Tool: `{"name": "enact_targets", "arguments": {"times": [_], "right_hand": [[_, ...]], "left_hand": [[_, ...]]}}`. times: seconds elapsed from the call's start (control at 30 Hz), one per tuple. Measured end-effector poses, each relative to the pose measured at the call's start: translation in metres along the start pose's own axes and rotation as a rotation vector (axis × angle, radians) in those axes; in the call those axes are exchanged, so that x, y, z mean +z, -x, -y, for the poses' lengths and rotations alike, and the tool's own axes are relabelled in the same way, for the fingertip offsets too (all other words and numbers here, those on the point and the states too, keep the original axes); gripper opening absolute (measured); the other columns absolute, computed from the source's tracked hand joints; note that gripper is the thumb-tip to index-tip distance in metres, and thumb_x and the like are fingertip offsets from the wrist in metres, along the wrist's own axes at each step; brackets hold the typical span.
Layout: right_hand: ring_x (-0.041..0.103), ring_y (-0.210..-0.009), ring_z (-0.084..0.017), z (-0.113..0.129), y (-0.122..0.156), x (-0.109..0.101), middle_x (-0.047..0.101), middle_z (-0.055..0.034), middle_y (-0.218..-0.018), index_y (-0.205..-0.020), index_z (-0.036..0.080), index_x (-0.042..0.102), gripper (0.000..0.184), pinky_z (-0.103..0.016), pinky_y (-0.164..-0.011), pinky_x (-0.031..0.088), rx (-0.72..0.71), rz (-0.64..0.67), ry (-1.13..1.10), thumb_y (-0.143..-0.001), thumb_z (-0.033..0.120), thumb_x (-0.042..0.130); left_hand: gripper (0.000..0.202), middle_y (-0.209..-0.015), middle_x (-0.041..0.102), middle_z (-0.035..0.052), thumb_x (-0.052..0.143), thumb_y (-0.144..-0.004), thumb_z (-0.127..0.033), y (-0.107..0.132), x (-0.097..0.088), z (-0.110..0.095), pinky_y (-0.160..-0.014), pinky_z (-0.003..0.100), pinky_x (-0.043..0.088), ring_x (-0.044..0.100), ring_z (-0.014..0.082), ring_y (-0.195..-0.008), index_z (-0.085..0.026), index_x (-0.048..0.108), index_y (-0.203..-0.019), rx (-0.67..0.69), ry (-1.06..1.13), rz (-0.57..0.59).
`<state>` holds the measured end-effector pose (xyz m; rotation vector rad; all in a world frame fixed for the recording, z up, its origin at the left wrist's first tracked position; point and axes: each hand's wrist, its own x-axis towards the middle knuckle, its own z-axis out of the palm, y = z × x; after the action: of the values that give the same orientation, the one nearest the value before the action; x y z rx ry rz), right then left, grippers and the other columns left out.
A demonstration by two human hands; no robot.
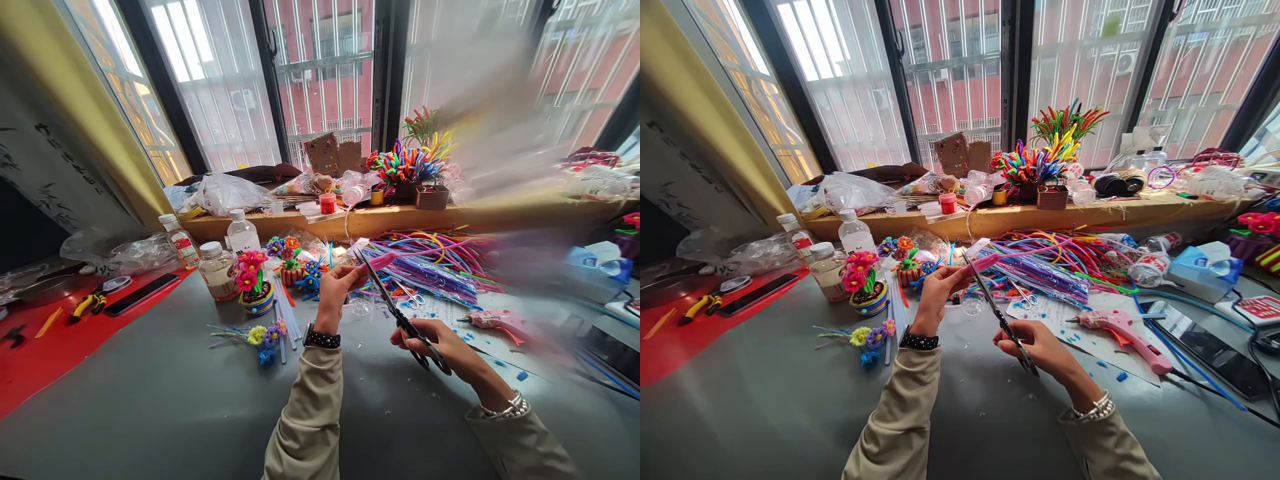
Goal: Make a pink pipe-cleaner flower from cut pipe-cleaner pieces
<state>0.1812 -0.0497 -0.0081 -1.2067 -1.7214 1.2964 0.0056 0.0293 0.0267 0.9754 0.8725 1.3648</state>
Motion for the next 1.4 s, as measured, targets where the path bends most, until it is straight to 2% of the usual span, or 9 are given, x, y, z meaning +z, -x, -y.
{"name": "enact_targets", "arguments": {"times": [0.6,1.0,1.13,1.4], "right_hand": [[0.057,-0.081,-0.025,-0.0024,-0.0008,0.0029,0.064,-0.008,-0.082,-0.08,0.015,0.063,0.043,-0.035,-0.074,0.044,0.006,-0.086,-0.022,-0.06,0.053,0.058],[0.056,-0.086,-0.026,-0.0045,-0.0015,0.0023,0.063,-0.0097,-0.087,-0.082,0.014,0.06,0.045,-0.037,-0.077,0.043,-0.015,-0.056,-0.047,-0.061,0.054,0.056],[0.056,-0.085,-0.025,-0.006,-0.0021,0.001,0.062,-0.0093,-0.086,-0.076,0.015,0.058,0.042,-0.037,-0.077,0.043,-0.041,-0.058,-0.05,-0.061,0.054,0.057],[0.055,-0.084,-0.025,-0.0067,-0.0027,0.0019,0.06,-0.0086,-0.084,-0.072,0.015,0.055,0.041,-0.036,-0.076,0.042,-0.044,-0.059,-0.062,-0.06,0.054,0.057]], "left_hand": [[0.029,-0.056,0.063,0.0031,0.074,-0.046,-0.03,0.0028,0.0032,0.0005,-0.062,0.028,0.05,0.06,0.0127,-0.053,-0.01,0.059,-0.06,0.024,0.005,-0.004],[0.026,-0.055,0.063,0.0017,0.072,-0.049,-0.028,0.0026,0.0048,0.003,-0.063,0.027,0.05,0.061,0.0119,-0.054,-0.011,0.058,-0.061,0.075,0.037,-0.025],[0.025,-0.055,0.063,0.0015,0.072,-0.05,-0.029,0.0039,0.0062,0.0026,-0.063,0.027,0.05,0.061,0.0123,-0.054,-0.011,0.057,-0.061,0.093,0.034,-0.034],[0.027,-0.058,0.064,0.0026,0.072,-0.049,-0.031,0.004,0.0059,0.0043,-0.061,0.027,0.05,0.061,0.0126,-0.053,-0.011,0.058,-0.061,0.07,-0.004,0.017]]}}
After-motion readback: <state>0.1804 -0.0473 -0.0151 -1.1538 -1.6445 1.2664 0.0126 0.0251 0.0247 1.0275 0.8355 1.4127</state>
